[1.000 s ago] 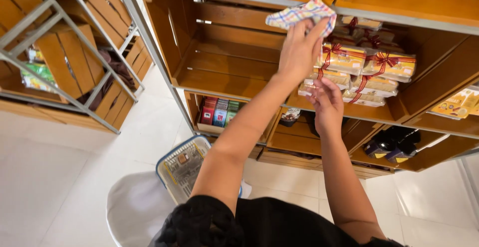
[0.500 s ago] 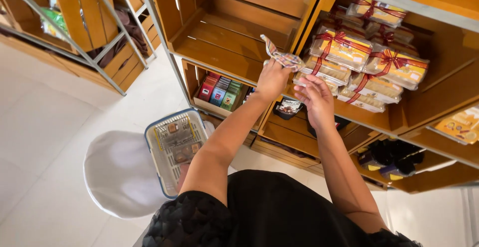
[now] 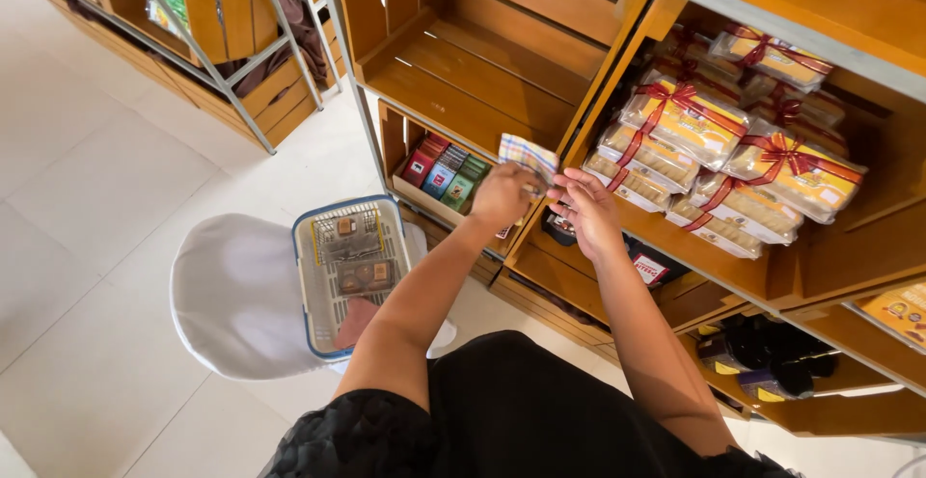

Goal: Wiping down a display shelf and cleaning individual packaged items in a store setting.

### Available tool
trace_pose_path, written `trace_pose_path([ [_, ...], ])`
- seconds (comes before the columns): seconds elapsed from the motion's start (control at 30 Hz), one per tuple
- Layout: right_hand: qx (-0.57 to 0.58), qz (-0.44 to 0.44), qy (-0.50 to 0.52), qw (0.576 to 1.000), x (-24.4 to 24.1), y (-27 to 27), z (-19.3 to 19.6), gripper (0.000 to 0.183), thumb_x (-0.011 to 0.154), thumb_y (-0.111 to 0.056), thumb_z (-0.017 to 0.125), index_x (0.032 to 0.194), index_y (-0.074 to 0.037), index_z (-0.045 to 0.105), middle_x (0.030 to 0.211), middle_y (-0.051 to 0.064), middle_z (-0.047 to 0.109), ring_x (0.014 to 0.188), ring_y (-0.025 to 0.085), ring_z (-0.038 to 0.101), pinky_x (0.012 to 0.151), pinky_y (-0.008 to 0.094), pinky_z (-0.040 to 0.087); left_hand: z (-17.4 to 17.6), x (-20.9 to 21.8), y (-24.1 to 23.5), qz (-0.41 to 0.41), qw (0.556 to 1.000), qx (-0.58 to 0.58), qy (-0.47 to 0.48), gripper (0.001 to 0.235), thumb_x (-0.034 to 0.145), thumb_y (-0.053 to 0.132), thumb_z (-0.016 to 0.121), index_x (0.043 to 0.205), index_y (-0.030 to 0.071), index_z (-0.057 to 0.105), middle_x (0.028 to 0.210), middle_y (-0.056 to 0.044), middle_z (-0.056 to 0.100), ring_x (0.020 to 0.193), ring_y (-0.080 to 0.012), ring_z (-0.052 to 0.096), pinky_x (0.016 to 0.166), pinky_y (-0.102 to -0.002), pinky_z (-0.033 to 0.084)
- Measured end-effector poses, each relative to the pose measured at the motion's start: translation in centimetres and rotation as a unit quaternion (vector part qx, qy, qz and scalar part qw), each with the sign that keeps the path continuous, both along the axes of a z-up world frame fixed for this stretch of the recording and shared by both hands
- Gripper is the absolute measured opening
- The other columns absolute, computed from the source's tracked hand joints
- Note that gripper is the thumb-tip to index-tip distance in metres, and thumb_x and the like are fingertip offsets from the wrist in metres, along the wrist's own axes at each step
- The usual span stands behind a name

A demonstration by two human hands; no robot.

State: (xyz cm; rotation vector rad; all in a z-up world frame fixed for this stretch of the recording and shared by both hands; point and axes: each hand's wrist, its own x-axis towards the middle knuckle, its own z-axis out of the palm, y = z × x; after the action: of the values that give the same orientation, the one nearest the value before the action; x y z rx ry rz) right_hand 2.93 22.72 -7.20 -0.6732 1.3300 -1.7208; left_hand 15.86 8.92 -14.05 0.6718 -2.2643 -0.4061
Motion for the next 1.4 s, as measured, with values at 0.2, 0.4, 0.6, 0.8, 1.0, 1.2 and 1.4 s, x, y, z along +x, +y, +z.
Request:
trace_pose_path([
  [0.2, -0.001, -0.001, 0.002, 1.000, 1.6, -1.9, -1.4, 0.030, 0.103, -0.014, 0.059, 0.133, -0.010, 0.059, 0.126, 0.010, 0.069, 0.108, 0.026, 0.073, 0.091, 0.041, 0.061, 2.3, 3.3, -4.4, 0.059, 0.995, 0.028, 0.072, 0.027, 0.082, 0.008, 0.061, 0.106, 0.016, 0.073, 0.103, -0.010, 0.055, 0.094, -0.0414, 0.064, 0.082, -0.047, 0.057],
  [0.4, 0.004, -0.066, 0.053, 0.996, 3.2, -4.5, -1.9, 0.040, 0.102, -0.007, 0.058, 0.142, -0.010, 0.054, 0.139, 0.012, 0.060, 0.119, 0.027, 0.064, 0.098, 0.043, 0.056, 3.8, 0.2, -8.7, 0.034, 0.991, -0.079, 0.106, 0.037, 0.081, 0.008, 0.062, 0.114, 0.025, 0.070, 0.110, -0.004, 0.057, 0.098, -0.0303, 0.061, 0.090, -0.041, 0.053],
  [0.6, 0.032, -0.116, 0.077, 0.990, 5.5, -6.6, -1.1, 0.049, 0.104, -0.003, 0.052, 0.152, -0.006, 0.044, 0.155, 0.022, 0.045, 0.140, 0.043, 0.046, 0.110, 0.058, 0.042, 1.2, -1.5, -10.1, -0.049, 0.924, 0.083, -0.370, 0.047, 0.106, 0.037, 0.038, 0.152, 0.032, 0.046, 0.167, -0.003, 0.028, 0.157, -0.0349, 0.006, 0.125, -0.055, 0.011],
  [0.8, 0.070, -0.137, 0.018, 0.988, 6.8, -10.1, -4.5, 0.056, 0.101, -0.005, 0.057, 0.154, -0.008, 0.042, 0.156, 0.019, 0.044, 0.138, 0.037, 0.050, 0.111, 0.060, 0.042, -0.1, 2.2, -14.1, -0.028, 0.971, 0.026, -0.237, 0.047, 0.103, 0.032, 0.043, 0.144, 0.015, 0.057, 0.156, -0.010, 0.049, 0.151, -0.0349, 0.031, 0.124, -0.053, 0.023],
  [1.0, 0.097, -0.112, -0.002, 0.989, 10.4, -14.4, -5.6, 0.053, 0.101, -0.005, 0.052, 0.153, -0.009, 0.043, 0.154, 0.018, 0.048, 0.134, 0.039, 0.055, 0.107, 0.058, 0.045, -1.7, 7.2, -22.9, 0.042, 0.980, -0.009, -0.193, 0.047, 0.097, 0.030, 0.049, 0.136, 0.008, 0.062, 0.145, -0.015, 0.057, 0.144, -0.0389, 0.040, 0.119, -0.055, 0.030],
  [1.2, 0.102, -0.093, 0.010, 0.990, 11.9, -18.3, -6.6, 0.048, 0.102, -0.008, 0.054, 0.149, -0.011, 0.050, 0.144, 0.010, 0.060, 0.117, 0.025, 0.067, 0.095, 0.043, 0.056, -8.1, 7.5, -30.7, 0.125, 0.979, -0.032, -0.156, 0.041, 0.088, 0.033, 0.057, 0.122, 0.013, 0.066, 0.132, -0.008, 0.062, 0.130, -0.0336, 0.050, 0.105, -0.049, 0.044],
  [1.4, 0.119, -0.060, 0.088, 0.987, 11.3, -22.4, -1.2, 0.036, 0.105, -0.007, 0.052, 0.140, -0.012, 0.060, 0.130, 0.013, 0.067, 0.103, 0.023, 0.073, 0.081, 0.035, 0.063, -3.0, 7.0, -27.7, -0.089, 0.996, 0.006, -0.009, 0.036, 0.076, 0.013, 0.068, 0.110, 0.021, 0.078, 0.115, -0.001, 0.075, 0.112, -0.0276, 0.069, 0.101, -0.040, 0.052],
])
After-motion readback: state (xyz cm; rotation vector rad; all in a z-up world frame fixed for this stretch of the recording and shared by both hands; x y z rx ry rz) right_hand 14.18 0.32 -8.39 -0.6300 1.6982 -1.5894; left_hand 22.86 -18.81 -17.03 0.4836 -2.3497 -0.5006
